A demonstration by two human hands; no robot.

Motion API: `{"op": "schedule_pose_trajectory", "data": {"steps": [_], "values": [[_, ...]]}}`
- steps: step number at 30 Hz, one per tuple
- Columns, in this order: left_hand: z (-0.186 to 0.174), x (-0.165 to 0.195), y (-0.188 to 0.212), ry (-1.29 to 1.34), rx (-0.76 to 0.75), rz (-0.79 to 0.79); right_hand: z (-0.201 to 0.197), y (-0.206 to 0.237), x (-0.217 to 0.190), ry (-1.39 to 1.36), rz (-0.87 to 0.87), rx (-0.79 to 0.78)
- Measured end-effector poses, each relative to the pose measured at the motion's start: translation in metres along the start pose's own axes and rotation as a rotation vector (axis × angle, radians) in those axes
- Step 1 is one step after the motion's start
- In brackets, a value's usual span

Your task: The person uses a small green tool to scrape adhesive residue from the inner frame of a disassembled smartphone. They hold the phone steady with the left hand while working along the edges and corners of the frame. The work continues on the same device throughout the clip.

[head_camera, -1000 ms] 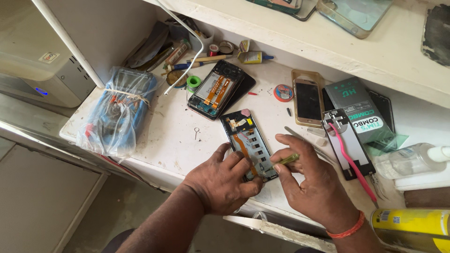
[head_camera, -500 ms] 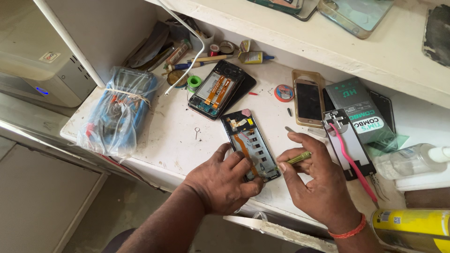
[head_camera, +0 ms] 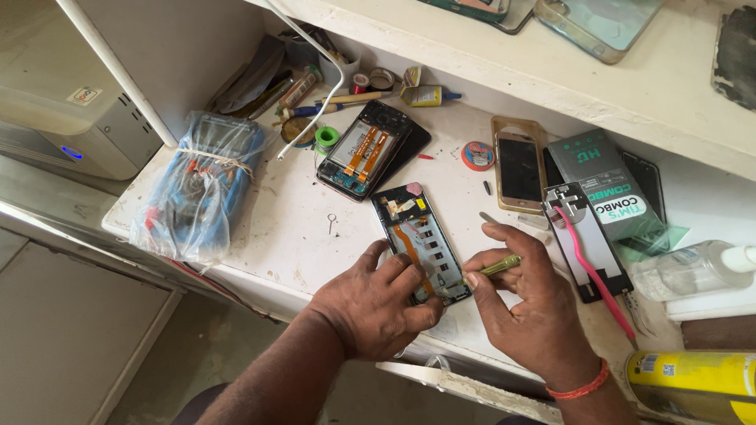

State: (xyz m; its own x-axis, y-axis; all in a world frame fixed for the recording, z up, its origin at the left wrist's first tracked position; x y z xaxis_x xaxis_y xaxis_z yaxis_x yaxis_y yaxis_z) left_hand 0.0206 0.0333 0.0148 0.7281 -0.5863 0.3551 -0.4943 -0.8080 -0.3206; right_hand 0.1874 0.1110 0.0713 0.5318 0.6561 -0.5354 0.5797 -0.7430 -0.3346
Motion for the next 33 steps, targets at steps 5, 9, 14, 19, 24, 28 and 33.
{"op": "schedule_pose_trajectory", "data": {"steps": [5, 9, 14, 19, 24, 28, 33], "values": [[0.0000, 0.0001, 0.0010, 0.001, -0.004, -0.006, 0.0005, -0.0002, 0.0000, 0.000, -0.005, 0.005], [-0.0001, 0.0003, 0.0007, -0.001, -0.013, -0.011, 0.0003, -0.0006, 0.0001, -0.004, -0.004, -0.001], [0.0002, 0.0003, -0.0003, -0.008, -0.026, -0.019, -0.0001, -0.0011, -0.0018, 0.020, -0.027, 0.014], [0.0006, 0.0003, -0.0004, -0.003, -0.030, -0.023, -0.0014, 0.0002, -0.0017, 0.014, -0.030, 0.019], [0.0000, 0.0007, 0.0003, -0.010, -0.004, -0.010, -0.0005, 0.0011, -0.0005, 0.014, -0.024, 0.019], [0.0006, 0.0000, 0.0005, -0.006, -0.009, -0.011, 0.0008, 0.0013, 0.0008, 0.027, -0.018, 0.026], [0.0010, 0.0000, 0.0008, -0.005, -0.015, -0.018, 0.0023, 0.0016, 0.0012, -0.008, -0.026, 0.023]]}}
Point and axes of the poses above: each hand's wrist, its own y-axis away from the middle knuckle, its own z-axis out of the palm, x = y × z, the point moved 4 cm from there along -y, towards the middle knuckle, and after that the axes turned 15 degrees about y, right-handed, at the moved point
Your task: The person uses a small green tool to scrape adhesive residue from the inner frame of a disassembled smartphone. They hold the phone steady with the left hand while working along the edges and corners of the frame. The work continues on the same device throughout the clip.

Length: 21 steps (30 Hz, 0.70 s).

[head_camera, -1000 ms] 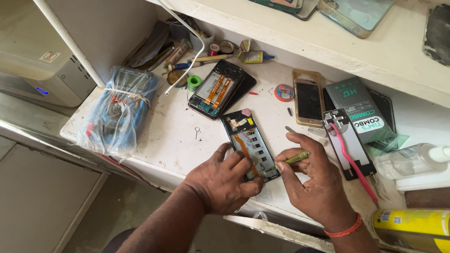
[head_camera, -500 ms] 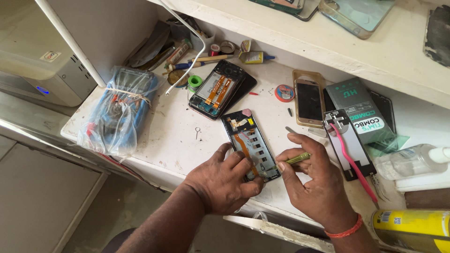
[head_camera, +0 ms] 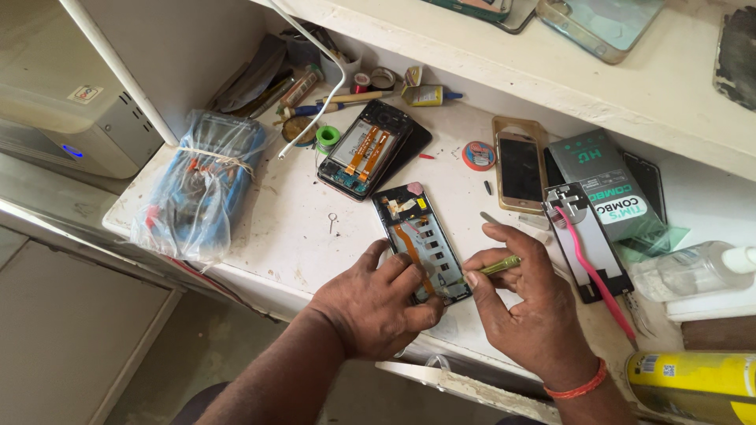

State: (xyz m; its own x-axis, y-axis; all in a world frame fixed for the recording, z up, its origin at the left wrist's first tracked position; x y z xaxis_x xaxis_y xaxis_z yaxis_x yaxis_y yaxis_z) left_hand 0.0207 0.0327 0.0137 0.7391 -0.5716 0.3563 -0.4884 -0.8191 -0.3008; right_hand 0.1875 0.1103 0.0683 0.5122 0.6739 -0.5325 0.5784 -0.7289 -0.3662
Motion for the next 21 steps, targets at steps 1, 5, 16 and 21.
{"op": "schedule_pose_trajectory", "data": {"steps": [1, 5, 16, 21], "values": [[0.0002, -0.0002, -0.0002, 0.007, -0.005, -0.004, -0.0001, 0.0000, 0.0000, 0.005, 0.001, -0.001], [0.0002, -0.0005, -0.0005, 0.016, -0.009, -0.008, -0.0002, 0.0007, -0.0004, 0.019, 0.005, -0.002], [-0.0004, -0.0002, 0.0002, 0.007, 0.009, 0.012, -0.0009, 0.0006, -0.0042, 0.043, -0.017, -0.007], [-0.0009, -0.0001, 0.0012, 0.007, 0.032, 0.027, -0.0005, -0.0004, -0.0060, 0.103, -0.081, -0.015]]}}
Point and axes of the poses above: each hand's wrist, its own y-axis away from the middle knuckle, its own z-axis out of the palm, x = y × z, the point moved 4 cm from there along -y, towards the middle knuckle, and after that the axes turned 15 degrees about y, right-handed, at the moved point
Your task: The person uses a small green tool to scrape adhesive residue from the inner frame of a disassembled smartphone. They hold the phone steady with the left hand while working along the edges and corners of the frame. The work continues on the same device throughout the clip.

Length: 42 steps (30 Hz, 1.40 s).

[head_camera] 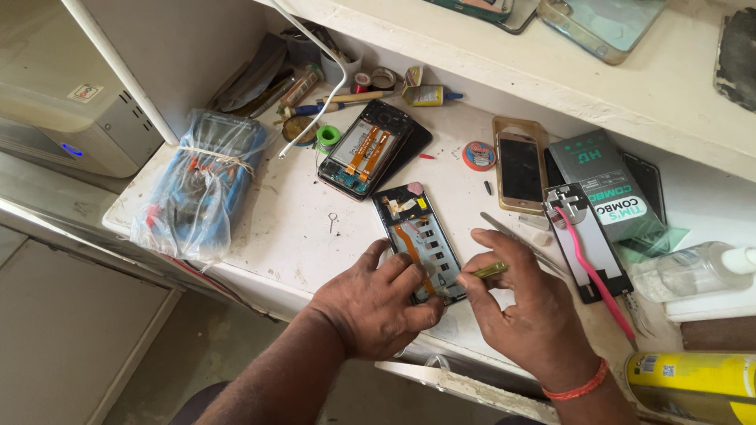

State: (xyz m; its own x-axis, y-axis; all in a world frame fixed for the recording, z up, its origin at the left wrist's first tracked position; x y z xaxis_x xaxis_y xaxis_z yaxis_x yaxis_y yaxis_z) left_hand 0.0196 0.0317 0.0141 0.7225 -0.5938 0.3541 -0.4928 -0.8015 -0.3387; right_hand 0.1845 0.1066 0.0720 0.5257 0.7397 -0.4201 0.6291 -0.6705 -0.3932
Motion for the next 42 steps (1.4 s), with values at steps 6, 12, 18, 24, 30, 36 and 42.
{"op": "schedule_pose_trajectory", "data": {"steps": [6, 12, 18, 24, 30, 36, 42], "values": [[0.000, 0.000, 0.001, 0.000, 0.026, 0.015, 0.000, -0.001, 0.003, 0.050, 0.042, -0.014], [0.000, 0.000, 0.001, -0.015, 0.025, 0.013, 0.003, 0.003, 0.003, -0.088, 0.086, -0.041], [0.000, 0.000, 0.001, -0.001, 0.018, 0.014, 0.004, 0.006, 0.005, -0.099, 0.106, -0.008], [0.000, 0.000, 0.001, -0.011, 0.021, 0.006, 0.001, 0.006, 0.008, -0.187, 0.092, 0.021], [-0.001, 0.001, 0.000, 0.000, 0.021, 0.007, 0.002, 0.010, 0.012, -0.154, 0.070, 0.038], [0.000, 0.000, 0.000, 0.014, 0.016, 0.003, -0.009, 0.012, 0.019, -0.092, 0.231, 0.005], [0.000, 0.000, 0.001, -0.003, 0.027, 0.017, 0.003, -0.005, 0.006, 0.134, -0.013, -0.283]]}}
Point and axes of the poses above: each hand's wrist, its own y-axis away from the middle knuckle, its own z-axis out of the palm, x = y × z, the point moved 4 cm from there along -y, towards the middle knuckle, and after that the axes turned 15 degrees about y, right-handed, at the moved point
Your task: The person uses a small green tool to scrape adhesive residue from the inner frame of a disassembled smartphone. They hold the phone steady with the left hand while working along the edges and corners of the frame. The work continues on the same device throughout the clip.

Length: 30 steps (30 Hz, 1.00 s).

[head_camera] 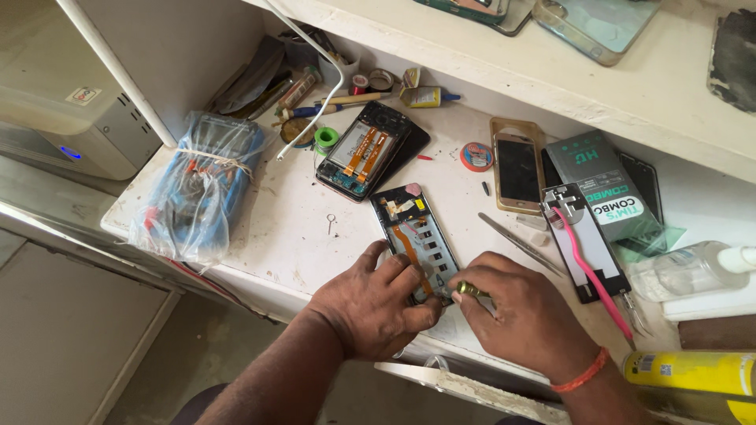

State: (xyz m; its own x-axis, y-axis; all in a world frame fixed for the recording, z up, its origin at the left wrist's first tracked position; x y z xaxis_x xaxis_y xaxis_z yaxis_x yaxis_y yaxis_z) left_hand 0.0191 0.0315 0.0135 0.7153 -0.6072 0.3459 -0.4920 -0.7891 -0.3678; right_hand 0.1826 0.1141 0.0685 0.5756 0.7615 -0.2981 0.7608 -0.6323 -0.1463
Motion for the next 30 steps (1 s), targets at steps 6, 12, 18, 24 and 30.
{"op": "schedule_pose_trajectory", "data": {"steps": [6, 12, 18, 24, 30], "values": [[0.001, 0.000, 0.001, -0.013, 0.006, -0.003, 0.010, -0.014, 0.006, 0.103, -0.057, -0.134], [0.000, 0.001, -0.001, 0.010, -0.006, -0.013, 0.011, -0.018, 0.008, 0.162, -0.158, -0.159], [0.000, 0.001, 0.000, -0.003, -0.018, -0.013, 0.009, -0.019, 0.003, 0.258, -0.316, -0.163], [0.003, -0.001, 0.000, 0.012, -0.032, -0.019, 0.008, -0.023, 0.001, 0.348, -0.407, -0.182], [0.001, 0.000, 0.001, -0.004, 0.059, 0.025, 0.006, -0.027, 0.003, 0.364, -0.448, -0.243]]}}
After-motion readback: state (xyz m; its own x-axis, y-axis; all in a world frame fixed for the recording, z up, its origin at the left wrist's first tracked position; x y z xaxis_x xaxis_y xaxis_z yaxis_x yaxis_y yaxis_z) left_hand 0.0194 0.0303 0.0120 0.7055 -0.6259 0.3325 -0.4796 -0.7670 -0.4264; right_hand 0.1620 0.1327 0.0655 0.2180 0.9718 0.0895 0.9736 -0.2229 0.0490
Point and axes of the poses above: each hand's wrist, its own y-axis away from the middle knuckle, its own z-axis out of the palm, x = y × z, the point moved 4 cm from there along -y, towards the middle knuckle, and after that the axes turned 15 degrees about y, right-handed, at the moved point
